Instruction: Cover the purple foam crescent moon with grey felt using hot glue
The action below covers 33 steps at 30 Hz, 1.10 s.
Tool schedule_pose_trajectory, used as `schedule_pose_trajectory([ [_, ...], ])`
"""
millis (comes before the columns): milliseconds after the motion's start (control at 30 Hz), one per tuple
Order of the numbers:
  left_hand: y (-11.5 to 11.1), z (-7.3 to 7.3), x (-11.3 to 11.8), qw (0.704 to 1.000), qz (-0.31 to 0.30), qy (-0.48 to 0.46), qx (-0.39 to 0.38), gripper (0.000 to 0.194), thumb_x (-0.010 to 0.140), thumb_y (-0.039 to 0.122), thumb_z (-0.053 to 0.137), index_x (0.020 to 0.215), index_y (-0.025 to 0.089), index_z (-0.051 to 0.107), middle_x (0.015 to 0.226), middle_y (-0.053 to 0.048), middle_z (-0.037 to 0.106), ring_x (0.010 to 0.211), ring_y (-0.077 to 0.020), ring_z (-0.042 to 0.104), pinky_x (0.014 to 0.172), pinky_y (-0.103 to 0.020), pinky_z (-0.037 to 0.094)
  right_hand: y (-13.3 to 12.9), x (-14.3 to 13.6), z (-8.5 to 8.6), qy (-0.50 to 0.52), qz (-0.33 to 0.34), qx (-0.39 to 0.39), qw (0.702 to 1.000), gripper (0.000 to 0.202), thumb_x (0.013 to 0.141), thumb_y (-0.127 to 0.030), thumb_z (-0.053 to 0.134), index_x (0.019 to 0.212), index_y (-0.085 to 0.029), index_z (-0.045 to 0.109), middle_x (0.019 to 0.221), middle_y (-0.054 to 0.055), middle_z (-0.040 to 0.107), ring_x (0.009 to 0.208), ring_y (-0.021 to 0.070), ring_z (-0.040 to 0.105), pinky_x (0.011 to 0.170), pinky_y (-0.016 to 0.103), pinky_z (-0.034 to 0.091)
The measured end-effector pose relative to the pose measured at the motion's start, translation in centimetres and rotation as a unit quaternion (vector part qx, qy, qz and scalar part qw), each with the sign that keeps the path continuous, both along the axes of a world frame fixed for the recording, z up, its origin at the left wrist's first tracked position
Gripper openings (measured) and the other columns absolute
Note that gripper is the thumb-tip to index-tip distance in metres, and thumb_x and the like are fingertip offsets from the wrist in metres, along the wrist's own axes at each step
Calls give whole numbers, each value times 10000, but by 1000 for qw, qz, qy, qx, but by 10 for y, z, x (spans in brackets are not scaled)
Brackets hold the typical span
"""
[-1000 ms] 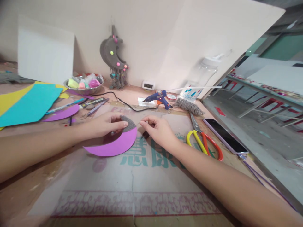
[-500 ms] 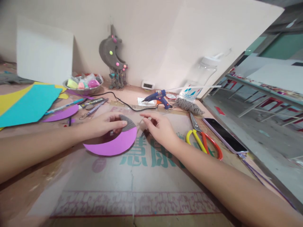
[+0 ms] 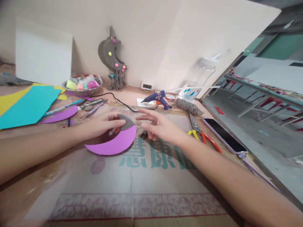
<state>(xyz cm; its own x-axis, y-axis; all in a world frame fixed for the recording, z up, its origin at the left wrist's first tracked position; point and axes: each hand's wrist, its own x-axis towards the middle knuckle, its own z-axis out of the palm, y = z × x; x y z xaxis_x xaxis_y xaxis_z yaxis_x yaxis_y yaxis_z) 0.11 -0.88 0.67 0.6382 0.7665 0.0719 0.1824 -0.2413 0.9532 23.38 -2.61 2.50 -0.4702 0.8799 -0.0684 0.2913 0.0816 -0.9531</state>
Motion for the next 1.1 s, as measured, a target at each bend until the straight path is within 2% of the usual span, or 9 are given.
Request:
schedule_pose_trajectory([
  [67,0,0,0,1000,-3,3,2,250,857,318,504,678,143,512,532,54,500,466,-47,452,454,-174,352,-5,-5,1,41,17,-43,998,535,802,-332,623,1295,-260,428,1184,81,581,511,57,550,427,224,471],
  [167,-1,1,0,1000,-4,8,1,257,857,323,501,672,143,504,534,52,501,469,-47,453,451,-171,351,-9,-11,-1,66,-9,-44,997,452,803,-341,627,1216,-209,500,877,23,629,526,78,562,423,207,478],
  [333,-3,1,1,1000,-8,20,0,251,856,330,497,692,141,515,544,47,509,467,-47,452,440,-167,348,-12,-17,-8,45,-2,-71,996,451,805,-326,629,1219,-188,514,539,-72,536,372,51,459,328,155,377],
  [500,-2,0,0,999,-10,33,1,249,851,352,504,725,139,529,561,44,516,477,-50,460,442,-167,349,-13,-18,-11,75,-4,-102,992,469,776,-327,652,1201,-174,523,572,-65,566,378,43,452,314,152,333],
  [600,-2,-1,0,999,-11,36,2,261,851,371,501,748,135,543,565,43,514,477,-53,461,446,-172,349,-12,-18,-13,51,-23,-109,992,409,745,-368,678,1078,-154,575,569,-54,573,373,36,424,321,157,307],
  [733,-2,0,0,999,-9,37,-13,299,842,414,512,723,140,521,560,43,506,471,-56,455,443,-177,350,-10,-17,-16,60,-41,-99,992,302,743,-407,679,879,-148,601,456,-89,447,357,16,311,332,150,188],
  [833,-3,0,-1,999,-14,36,-17,315,839,429,514,703,145,506,556,41,508,474,-60,462,450,-179,356,-9,-17,-16,84,-55,-95,990,304,718,-405,703,836,-141,609,466,-93,403,377,10,253,355,165,133],
  [967,-4,1,0,999,-15,36,-17,306,845,413,505,695,147,498,558,39,510,473,-61,462,446,-181,351,-8,-17,-17,79,-45,-90,992,317,698,-399,716,846,-140,608,592,-50,507,408,11,300,366,178,148],
  [1100,-4,2,0,999,-13,39,-18,274,853,384,499,720,144,505,565,44,502,475,-56,455,455,-181,350,-7,-15,-15,51,-16,-79,995,308,719,-390,696,879,-151,584,549,-75,467,405,17,320,375,171,184],
])
